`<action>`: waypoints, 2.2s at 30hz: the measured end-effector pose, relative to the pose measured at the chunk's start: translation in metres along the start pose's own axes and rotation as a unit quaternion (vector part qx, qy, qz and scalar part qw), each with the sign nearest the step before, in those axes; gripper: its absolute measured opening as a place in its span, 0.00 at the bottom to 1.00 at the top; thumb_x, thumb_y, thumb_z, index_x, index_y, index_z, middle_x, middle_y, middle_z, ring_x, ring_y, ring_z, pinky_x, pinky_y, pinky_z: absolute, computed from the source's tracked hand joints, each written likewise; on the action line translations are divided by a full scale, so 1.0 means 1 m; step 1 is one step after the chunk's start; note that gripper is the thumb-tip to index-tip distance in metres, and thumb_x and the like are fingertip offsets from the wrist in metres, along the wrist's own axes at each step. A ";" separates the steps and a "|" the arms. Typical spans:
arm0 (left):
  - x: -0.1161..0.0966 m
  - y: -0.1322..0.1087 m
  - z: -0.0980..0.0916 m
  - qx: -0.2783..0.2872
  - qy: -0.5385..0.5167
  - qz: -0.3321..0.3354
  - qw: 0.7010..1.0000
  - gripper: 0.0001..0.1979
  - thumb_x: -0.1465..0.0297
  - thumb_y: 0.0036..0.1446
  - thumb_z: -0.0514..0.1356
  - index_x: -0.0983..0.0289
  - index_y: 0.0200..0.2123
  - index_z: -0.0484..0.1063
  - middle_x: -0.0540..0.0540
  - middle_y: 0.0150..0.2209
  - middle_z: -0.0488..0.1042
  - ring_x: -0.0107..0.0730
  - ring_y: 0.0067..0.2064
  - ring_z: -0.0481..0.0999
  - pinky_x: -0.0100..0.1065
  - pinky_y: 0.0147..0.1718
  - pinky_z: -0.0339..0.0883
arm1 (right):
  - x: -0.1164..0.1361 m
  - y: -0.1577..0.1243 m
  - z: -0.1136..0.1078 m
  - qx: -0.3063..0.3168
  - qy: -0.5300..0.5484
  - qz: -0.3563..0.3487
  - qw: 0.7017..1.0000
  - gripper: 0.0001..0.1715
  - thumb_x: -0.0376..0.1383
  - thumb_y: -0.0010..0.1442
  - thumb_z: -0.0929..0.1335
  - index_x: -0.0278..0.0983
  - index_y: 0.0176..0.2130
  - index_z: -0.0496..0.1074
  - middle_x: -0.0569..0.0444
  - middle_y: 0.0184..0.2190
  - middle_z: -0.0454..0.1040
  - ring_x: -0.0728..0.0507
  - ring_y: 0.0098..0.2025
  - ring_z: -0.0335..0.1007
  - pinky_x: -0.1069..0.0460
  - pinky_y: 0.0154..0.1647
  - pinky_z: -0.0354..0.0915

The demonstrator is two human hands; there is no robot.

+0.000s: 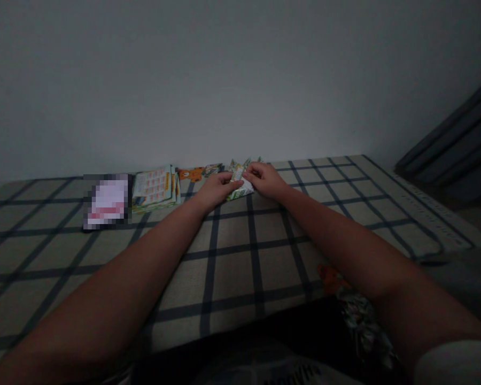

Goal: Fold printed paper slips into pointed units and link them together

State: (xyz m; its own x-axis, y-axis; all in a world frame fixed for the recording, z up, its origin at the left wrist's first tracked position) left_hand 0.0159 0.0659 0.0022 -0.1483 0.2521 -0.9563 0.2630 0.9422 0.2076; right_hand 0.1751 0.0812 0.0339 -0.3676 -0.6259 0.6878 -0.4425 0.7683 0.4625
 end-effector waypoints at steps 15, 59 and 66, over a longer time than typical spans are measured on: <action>0.004 0.000 0.002 0.020 0.000 -0.016 1.000 0.23 0.52 0.47 0.75 0.65 0.37 0.84 0.56 0.34 0.83 0.35 0.34 0.76 0.35 0.36 0.67 | 0.002 -0.003 -0.001 0.015 0.034 0.044 0.998 0.24 0.39 0.71 0.65 0.39 0.22 0.63 0.58 0.20 0.64 0.48 0.27 0.60 0.51 0.33 0.57; 0.007 0.005 -0.010 -0.094 -0.095 0.006 0.991 0.20 0.54 0.44 0.76 0.62 0.33 0.78 0.51 0.27 0.74 0.32 0.27 0.70 0.38 0.31 0.64 | 0.000 -0.005 0.015 0.096 0.088 0.069 0.989 0.22 0.45 0.64 0.71 0.37 0.24 0.70 0.58 0.20 0.70 0.49 0.26 0.65 0.53 0.31 0.62; 0.006 0.004 -0.010 -0.097 -0.117 0.016 0.988 0.22 0.61 0.43 0.77 0.64 0.42 0.84 0.57 0.40 0.84 0.39 0.40 0.81 0.37 0.40 0.73 | -0.010 -0.003 0.015 0.038 0.152 0.127 0.979 0.13 0.38 0.64 0.72 0.36 0.29 0.70 0.58 0.22 0.71 0.50 0.24 0.66 0.54 0.27 0.64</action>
State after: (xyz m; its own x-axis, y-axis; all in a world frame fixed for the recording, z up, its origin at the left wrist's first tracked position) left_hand 0.0063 0.0729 -0.0005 0.0874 0.2461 -0.9653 0.0732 0.9648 0.2526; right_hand 0.1680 0.0831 0.0177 -0.2191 -0.3381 0.9153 -0.4320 0.8747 0.2197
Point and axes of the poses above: each hand's wrist, its own y-axis towards the middle knuckle, its own z-axis out of the palm, x = y × z, the point moved 6 cm from there along y, towards the middle knuckle
